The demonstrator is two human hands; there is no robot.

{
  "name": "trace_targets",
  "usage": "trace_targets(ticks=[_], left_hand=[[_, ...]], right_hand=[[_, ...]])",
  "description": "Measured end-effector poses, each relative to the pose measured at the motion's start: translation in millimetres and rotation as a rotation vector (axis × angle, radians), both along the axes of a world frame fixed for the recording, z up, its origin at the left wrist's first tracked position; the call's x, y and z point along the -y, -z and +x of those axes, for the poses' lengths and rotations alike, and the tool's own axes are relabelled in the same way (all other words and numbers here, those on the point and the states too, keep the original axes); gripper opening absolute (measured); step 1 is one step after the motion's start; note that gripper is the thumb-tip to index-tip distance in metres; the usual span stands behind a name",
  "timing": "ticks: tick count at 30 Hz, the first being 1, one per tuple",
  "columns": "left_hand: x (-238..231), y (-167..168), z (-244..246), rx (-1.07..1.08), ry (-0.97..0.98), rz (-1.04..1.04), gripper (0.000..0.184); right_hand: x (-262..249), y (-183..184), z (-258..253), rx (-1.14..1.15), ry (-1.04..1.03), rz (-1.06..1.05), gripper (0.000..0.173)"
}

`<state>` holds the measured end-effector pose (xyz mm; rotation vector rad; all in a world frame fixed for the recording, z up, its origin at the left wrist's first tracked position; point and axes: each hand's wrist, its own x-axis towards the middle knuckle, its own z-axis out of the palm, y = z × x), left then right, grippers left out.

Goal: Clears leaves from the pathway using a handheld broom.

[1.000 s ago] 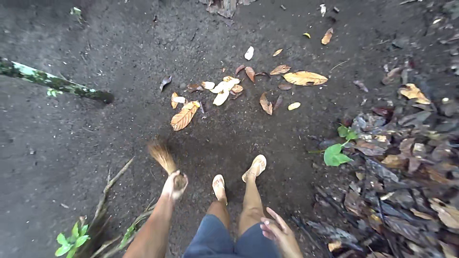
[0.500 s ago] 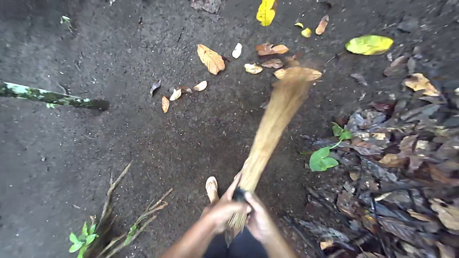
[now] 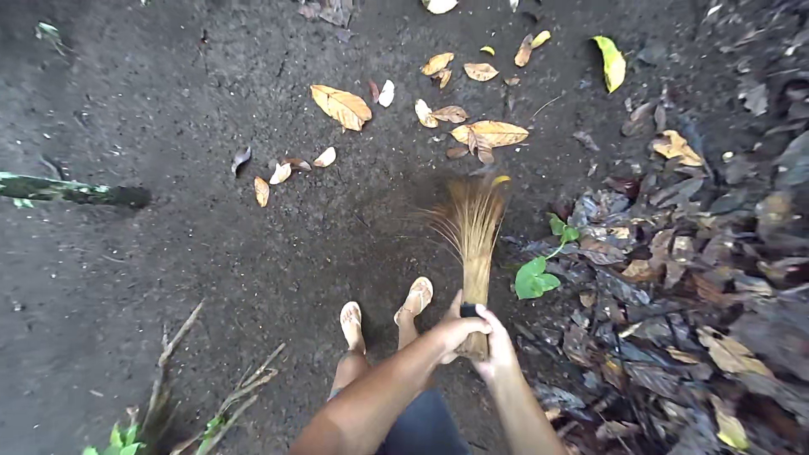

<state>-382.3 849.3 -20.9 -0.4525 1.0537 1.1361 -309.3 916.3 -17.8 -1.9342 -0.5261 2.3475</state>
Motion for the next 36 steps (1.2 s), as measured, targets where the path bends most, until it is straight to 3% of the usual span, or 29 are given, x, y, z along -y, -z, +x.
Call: trace_targets(ticks=[3, 6, 9, 12, 13, 16, 19, 22, 23, 25, 27, 29, 32, 34, 36], left_hand=[[77.6, -34.7, -11.3, -0.056, -0.130, -0.035, 0.108], [157.1, -71.4, -9.4, -0.139, -0.392, -0.111, 0.110], [202.6, -73.6, -20.9, -0.115, -0.696, -0.349, 0.077], [209.4, -35.1, -80.1, -0.029, -1.011, -0.498, 0.022], [200.3, -21.4, -104.0, 0.029, -1.078, -0.482, 0.018], [144.8, -5.3, -159.2, 0.170, -1.015, -0.276, 0.023], [151.6, -18.9, -182.5, 0.132, -0.691, -0.080, 0.027], [212.4, -49.9, -212.4, -0.060, -0.338, 0.035, 0.106], [233.8, -62.7, -218.2, -0.102, -0.309, 0.025, 0.118], [274.5, -81.8, -224.7, -0.161, -0.369, -0.075, 0.123], [308.1, -79.8, -231.1, -0.217, -0.484, -0.266, 0.110], [332.8, -56.8, -246.0, -0.253, -0.606, -0.457, 0.084], [335.2, 5.0, -294.7, -0.165, -0.924, -0.621, 0.022], [303.0, 33.5, -325.0, -0.055, -1.060, -0.575, 0.015], [254.8, 43.3, -337.2, 0.006, -0.931, -0.456, 0.017]], right_hand=[[55.7, -26.3, -13.8, 0.046, -0.291, -0.061, 0.030], [107.8, -40.1, -19.8, -0.121, -0.611, -0.156, 0.044], [124.8, -33.7, -24.5, -0.184, -0.687, -0.182, 0.045], [116.6, -22.0, -29.9, -0.118, -0.571, -0.123, 0.043], [111.7, -19.8, -30.8, -0.080, -0.533, -0.097, 0.043], [107.0, -10.1, -38.5, 0.035, -0.422, -0.024, 0.043], [129.9, -3.4, -53.3, 0.107, -0.373, -0.054, 0.043], [154.3, -0.5, -80.9, 0.083, -0.415, -0.096, 0.044], [160.7, -2.6, -88.7, 0.070, -0.438, -0.106, 0.045], [168.4, -6.5, -105.7, 0.054, -0.471, -0.104, 0.045], [170.4, -4.4, -120.6, 0.057, -0.464, -0.094, 0.044], [170.5, -2.7, -130.3, 0.086, -0.441, -0.093, 0.044], [171.5, -2.9, -137.8, 0.139, -0.397, -0.095, 0.041], [174.0, -4.5, -137.1, 0.160, -0.389, -0.094, 0.041], [176.7, -4.1, -139.9, 0.178, -0.395, -0.085, 0.041]])
